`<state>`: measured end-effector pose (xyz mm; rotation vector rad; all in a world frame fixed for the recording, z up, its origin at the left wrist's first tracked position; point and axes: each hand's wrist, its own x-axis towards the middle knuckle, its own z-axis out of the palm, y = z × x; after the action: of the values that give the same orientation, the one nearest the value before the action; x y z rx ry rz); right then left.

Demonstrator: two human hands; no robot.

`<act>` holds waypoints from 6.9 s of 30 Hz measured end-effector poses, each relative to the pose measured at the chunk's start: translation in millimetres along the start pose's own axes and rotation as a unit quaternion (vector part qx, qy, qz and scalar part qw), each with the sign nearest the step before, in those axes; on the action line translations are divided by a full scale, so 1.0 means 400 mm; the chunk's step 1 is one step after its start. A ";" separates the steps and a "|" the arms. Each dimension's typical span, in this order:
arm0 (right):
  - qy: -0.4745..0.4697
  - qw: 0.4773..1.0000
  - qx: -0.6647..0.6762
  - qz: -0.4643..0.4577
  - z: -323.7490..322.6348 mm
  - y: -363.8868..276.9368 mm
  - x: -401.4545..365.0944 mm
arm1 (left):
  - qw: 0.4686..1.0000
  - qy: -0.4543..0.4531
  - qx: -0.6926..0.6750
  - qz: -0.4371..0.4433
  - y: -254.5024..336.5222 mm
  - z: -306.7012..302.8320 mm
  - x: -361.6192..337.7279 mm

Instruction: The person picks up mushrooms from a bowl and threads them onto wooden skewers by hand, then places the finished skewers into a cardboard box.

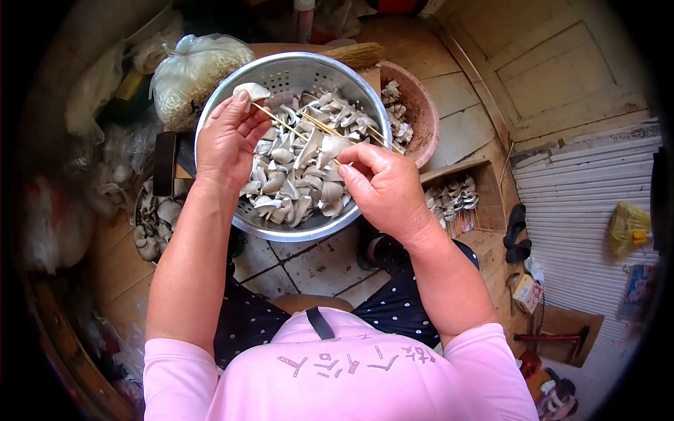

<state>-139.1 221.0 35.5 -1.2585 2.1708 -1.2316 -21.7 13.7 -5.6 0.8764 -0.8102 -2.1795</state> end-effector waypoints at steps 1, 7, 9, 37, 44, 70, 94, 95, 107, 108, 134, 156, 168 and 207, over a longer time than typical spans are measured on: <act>0.000 1.000 0.000 0.000 0.000 0.000 -0.001 | 0.999 0.001 0.032 0.024 0.001 0.007 -0.004; 0.006 1.000 0.012 0.003 0.002 0.005 -0.003 | 0.997 -0.003 0.073 0.002 0.007 0.023 -0.025; 0.018 1.000 0.014 -0.006 0.003 0.003 -0.006 | 0.997 -0.001 0.077 -0.016 0.005 0.027 -0.028; 0.027 0.998 -0.027 -0.049 0.025 0.020 0.008 | 0.989 -0.032 0.080 -0.118 -0.083 0.061 -0.105; 0.033 0.999 0.011 -0.012 0.018 0.019 0.019 | 0.990 -0.061 0.068 -0.105 -0.056 0.065 -0.091; -0.014 0.999 -0.015 -0.024 -0.008 0.014 -0.001 | 0.914 -0.084 0.340 -0.207 0.033 -0.024 -0.017; -0.059 0.998 -0.017 0.001 -0.021 0.008 -0.002 | 0.945 -0.050 0.280 -0.160 0.019 -0.022 -0.030; -0.060 0.997 -0.037 -0.015 -0.021 0.011 0.001 | 0.955 -0.053 0.246 -0.158 0.021 -0.026 -0.025; -0.068 0.996 -0.057 0.028 -0.023 -0.010 0.000 | 0.990 0.034 0.089 -0.106 0.026 -0.029 -0.018; -0.068 0.995 -0.061 0.026 -0.022 -0.011 0.000 | 0.992 0.041 0.070 -0.094 0.022 -0.039 -0.012; -0.036 0.992 -0.112 -0.032 -0.006 0.006 -0.010 | 0.980 0.016 0.173 -0.098 0.032 -0.004 -0.048; 0.040 0.999 -0.008 0.017 -0.018 0.015 0.022 | 0.949 -0.013 0.314 0.010 0.002 -0.046 0.017; 0.016 1.000 -0.009 -0.012 -0.014 0.011 0.014 | 0.543 -0.084 0.823 0.145 -0.151 -0.062 0.034; -0.013 0.999 -0.029 -0.004 -0.030 0.014 0.001 | 0.993 -0.044 0.088 -0.064 0.025 -0.023 0.009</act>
<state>-149.9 228.0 37.7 -1.3006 2.1999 -1.1570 -13.4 2.4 -5.0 0.9466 -1.0279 -2.2992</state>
